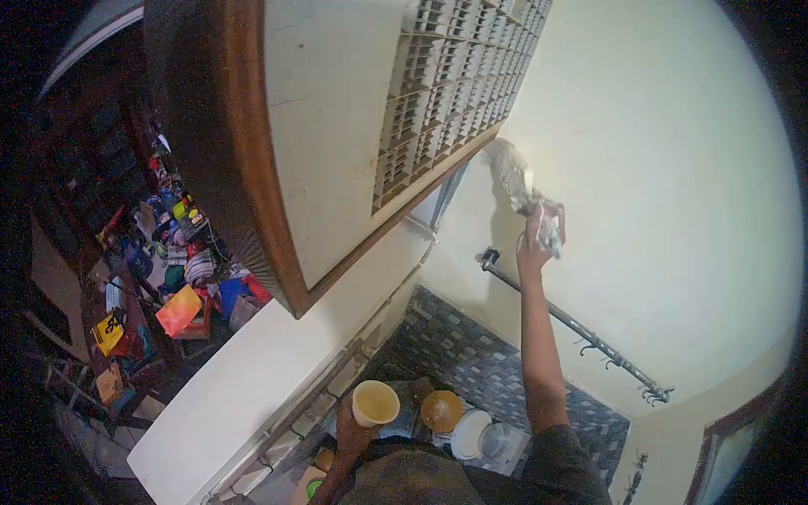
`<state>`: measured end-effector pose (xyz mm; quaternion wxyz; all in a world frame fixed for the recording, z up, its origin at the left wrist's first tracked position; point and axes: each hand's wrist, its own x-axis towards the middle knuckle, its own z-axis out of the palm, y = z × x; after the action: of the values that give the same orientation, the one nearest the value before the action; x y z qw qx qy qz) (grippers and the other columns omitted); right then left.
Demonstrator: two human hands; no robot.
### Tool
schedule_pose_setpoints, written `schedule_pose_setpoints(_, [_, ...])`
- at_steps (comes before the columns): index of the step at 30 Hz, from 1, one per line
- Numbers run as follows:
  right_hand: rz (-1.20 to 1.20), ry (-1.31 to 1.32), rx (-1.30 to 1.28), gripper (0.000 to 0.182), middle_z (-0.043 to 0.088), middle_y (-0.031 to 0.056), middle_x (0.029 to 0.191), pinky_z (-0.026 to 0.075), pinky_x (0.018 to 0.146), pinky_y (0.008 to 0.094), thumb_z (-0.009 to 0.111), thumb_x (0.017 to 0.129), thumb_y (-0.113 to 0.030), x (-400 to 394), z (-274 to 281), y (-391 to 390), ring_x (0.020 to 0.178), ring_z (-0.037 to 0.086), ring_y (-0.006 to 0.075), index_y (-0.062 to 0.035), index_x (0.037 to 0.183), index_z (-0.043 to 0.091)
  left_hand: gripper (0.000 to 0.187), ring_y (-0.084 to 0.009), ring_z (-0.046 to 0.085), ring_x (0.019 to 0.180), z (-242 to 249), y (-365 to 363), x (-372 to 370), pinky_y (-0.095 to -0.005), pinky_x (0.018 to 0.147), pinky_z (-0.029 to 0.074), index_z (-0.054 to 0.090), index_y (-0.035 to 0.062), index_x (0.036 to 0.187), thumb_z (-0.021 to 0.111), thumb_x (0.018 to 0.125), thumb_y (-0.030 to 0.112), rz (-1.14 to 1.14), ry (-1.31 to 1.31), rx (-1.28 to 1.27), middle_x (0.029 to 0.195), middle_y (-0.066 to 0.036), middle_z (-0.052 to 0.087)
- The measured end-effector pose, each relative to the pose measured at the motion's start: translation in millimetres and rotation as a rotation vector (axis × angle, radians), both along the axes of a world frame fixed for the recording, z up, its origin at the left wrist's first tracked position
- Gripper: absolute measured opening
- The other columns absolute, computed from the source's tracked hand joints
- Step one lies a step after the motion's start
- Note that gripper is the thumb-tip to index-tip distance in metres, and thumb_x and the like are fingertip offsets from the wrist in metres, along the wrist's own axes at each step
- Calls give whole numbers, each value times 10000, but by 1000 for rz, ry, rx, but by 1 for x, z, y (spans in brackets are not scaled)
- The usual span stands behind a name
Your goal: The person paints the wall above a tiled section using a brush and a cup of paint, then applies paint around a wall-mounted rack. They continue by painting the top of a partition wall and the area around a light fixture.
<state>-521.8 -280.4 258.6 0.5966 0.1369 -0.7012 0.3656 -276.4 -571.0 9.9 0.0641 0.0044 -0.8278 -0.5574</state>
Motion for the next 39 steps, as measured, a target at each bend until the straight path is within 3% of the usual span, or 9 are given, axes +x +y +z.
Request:
schedule_pose_setpoints(2, [-192,116,263,127,565,81,796,424,694,269,517,905,-99,-8,-38,18,737,529,145,21,894,557,767,-365,528,1075,-1,-1,1,-455,897,433,460,22,1205,848,571,210,16,16,11,1141,-194,546])
schedule_pose_setpoints(5, [-3,-147,-43,115,555,67,764,416,663,271,536,892,-101,11,-74,0,706,516,137,12,874,547,765,-366,529,1068,4,-1,3,-457,890,435,458,25,1207,847,575,210,43,-2,56,1138,-194,545])
schedule_pose_setpoints(11, [122,-244,-158,127,530,34,737,395,616,280,581,863,-115,10,-147,-16,669,469,115,6,882,550,752,-373,530,1062,4,-3,7,-457,879,440,445,32,1215,836,592,183,56,2,14,1125,-193,549])
schedule_pose_setpoints(17, [147,-264,-231,102,607,51,760,457,626,249,556,891,-93,-6,-195,-16,678,571,99,4,917,536,751,-382,531,1052,11,-4,9,-457,875,443,445,35,1209,838,586,181,70,28,15,1118,-197,550])
schedule_pose_setpoints(24, [157,-315,-304,166,561,67,767,429,628,289,591,871,-155,-7,-204,-24,682,535,141,9,864,571,751,-383,535,1044,6,-7,12,-456,874,443,449,32,1200,842,579,188,80,24,-33,1112,-201,555])
schedule_pose_setpoints(27, [136,-283,-247,136,610,46,762,454,639,256,575,891,-118,-10,-209,-22,673,557,100,13,920,551,758,-382,528,1056,7,-7,12,-453,882,439,449,28,1199,846,575,199,87,-2,-9,1121,-202,551])
schedule_pose_setpoints(31, [122,-288,-213,158,577,69,797,441,649,280,582,880,-124,-8,-207,-27,697,550,134,33,884,583,768,-377,519,1074,3,-5,12,-450,898,432,445,19,1204,846,578,209,82,-43,22,1130,-201,548])
schedule_pose_setpoints(34, [115,-297,-190,167,527,71,787,418,641,294,588,866,-134,-2,-201,-33,699,531,162,32,878,592,778,-374,514,1084,5,-5,12,-448,909,428,439,13,1216,844,582,212,67,13,-99,1149,-198,540])
schedule_pose_setpoints(39, [116,-269,-162,160,517,70,793,415,637,296,596,856,-123,-5,-209,-32,695,527,174,35,879,606,780,-370,491,1120,9,-6,11,-456,931,413,435,39,1241,836,596,218,47,-30,-8,1196,-195,513])
